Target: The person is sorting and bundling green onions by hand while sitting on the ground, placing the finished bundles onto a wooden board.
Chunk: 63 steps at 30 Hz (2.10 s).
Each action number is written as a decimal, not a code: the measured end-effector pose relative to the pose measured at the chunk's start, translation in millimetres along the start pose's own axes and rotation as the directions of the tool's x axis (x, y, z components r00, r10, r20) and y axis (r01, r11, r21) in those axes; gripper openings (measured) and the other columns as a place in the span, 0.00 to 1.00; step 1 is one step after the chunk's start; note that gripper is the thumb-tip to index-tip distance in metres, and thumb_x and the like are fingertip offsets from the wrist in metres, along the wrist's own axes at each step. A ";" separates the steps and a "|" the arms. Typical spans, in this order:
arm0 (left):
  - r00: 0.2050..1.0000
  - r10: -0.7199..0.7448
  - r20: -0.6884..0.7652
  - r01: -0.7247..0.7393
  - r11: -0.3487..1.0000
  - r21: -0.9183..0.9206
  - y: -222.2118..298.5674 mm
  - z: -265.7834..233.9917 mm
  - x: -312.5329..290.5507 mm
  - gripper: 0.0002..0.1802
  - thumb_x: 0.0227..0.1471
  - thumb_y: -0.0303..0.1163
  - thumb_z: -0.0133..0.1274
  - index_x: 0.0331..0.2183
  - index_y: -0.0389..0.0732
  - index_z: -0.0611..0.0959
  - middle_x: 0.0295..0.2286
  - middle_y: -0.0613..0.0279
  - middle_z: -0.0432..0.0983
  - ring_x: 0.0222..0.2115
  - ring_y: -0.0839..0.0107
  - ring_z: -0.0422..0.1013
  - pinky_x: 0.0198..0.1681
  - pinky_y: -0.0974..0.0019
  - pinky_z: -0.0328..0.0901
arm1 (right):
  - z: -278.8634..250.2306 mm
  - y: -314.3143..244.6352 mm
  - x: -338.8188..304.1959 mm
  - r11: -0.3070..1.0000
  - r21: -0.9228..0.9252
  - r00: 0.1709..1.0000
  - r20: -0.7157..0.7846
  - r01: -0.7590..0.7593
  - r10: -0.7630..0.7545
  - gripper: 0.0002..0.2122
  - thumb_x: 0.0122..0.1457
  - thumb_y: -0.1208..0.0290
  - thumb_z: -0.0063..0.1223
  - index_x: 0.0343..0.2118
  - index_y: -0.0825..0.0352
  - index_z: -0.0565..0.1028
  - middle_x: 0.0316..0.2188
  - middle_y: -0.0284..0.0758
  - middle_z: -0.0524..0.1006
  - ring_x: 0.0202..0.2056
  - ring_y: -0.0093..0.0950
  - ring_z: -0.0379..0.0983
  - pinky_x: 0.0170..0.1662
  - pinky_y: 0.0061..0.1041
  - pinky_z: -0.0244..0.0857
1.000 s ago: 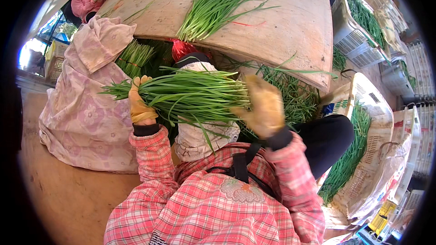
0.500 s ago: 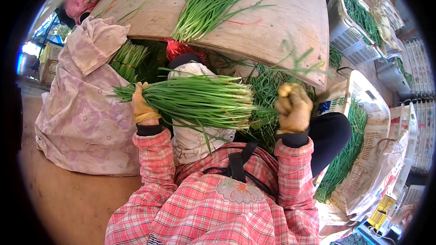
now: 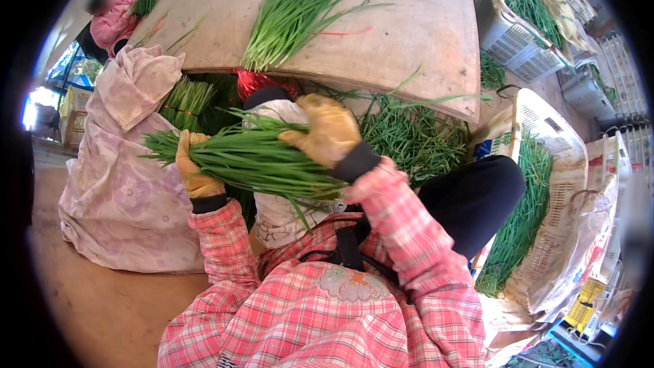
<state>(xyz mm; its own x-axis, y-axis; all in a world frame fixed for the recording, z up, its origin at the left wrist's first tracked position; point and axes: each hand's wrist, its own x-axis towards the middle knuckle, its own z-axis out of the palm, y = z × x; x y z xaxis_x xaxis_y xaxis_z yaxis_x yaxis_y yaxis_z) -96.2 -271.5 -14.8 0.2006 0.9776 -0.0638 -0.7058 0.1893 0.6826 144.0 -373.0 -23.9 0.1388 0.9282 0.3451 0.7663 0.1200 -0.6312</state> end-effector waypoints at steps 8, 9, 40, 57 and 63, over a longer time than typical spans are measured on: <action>1.000 -0.017 -0.013 0.016 0.998 -0.060 2.5 -27.0 1.9 0.21 0.55 0.34 0.42 0.14 0.48 0.56 0.13 0.73 0.47 0.16 0.78 0.46 0.20 0.72 0.47 | -43.6 44.8 -56.0 0.438 0.828 0.834 0.062 -0.349 0.548 0.13 0.62 0.65 0.40 0.26 0.67 0.72 0.18 0.27 0.69 0.16 0.14 0.55 0.19 0.12 0.47; 1.000 -0.025 -0.013 0.024 0.997 -0.074 1.5 -30.0 1.3 0.21 0.55 0.34 0.42 0.14 0.48 0.56 0.13 0.73 0.47 0.16 0.78 0.46 0.20 0.72 0.47 | -59.1 56.8 -71.5 0.542 0.687 0.779 0.058 -0.485 0.625 0.14 0.62 0.64 0.40 0.25 0.67 0.72 0.18 0.26 0.68 0.14 0.15 0.54 0.18 0.16 0.48; 0.938 -0.121 -0.324 0.157 0.984 0.086 -11.1 -77.3 28.6 0.08 0.50 0.35 0.49 0.23 0.43 0.75 0.22 0.63 0.75 0.22 0.68 0.71 0.29 0.65 0.68 | -88.0 95.8 -153.2 0.813 0.002 0.808 -0.107 -0.582 0.579 0.10 0.51 0.64 0.55 0.31 0.66 0.76 0.27 0.40 0.76 0.26 0.36 0.74 0.31 0.32 0.67; 0.937 -0.097 -0.334 0.124 0.991 0.059 -19.3 -72.8 5.3 0.12 0.53 0.36 0.43 0.21 0.42 0.72 0.20 0.63 0.73 0.23 0.68 0.70 0.29 0.65 0.67 | -65.1 3.7 -119.4 0.975 0.062 0.960 -0.174 -0.213 0.221 0.12 0.50 0.64 0.56 0.34 0.66 0.76 0.26 0.39 0.75 0.26 0.31 0.73 0.28 0.28 0.65; 0.962 -0.045 -0.271 0.088 0.985 0.149 -22.5 -76.5 5.7 0.14 0.56 0.36 0.40 0.22 0.43 0.72 0.20 0.65 0.71 0.21 0.70 0.67 0.28 0.65 0.66 | 2.4 -11.8 -64.2 0.957 -0.267 0.989 -0.117 -0.116 0.087 0.21 0.47 0.52 0.54 0.40 0.63 0.73 0.38 0.37 0.72 0.45 0.36 0.64 0.46 0.37 0.55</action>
<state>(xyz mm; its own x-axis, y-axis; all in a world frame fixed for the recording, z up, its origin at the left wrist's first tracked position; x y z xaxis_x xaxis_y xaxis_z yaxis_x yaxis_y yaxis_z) -131.1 -263.2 -86.2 0.0409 0.9565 -0.2890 -0.5761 0.2589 0.7753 124.6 -433.2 -40.2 0.2774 0.8874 0.3683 0.8847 -0.0865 -0.4581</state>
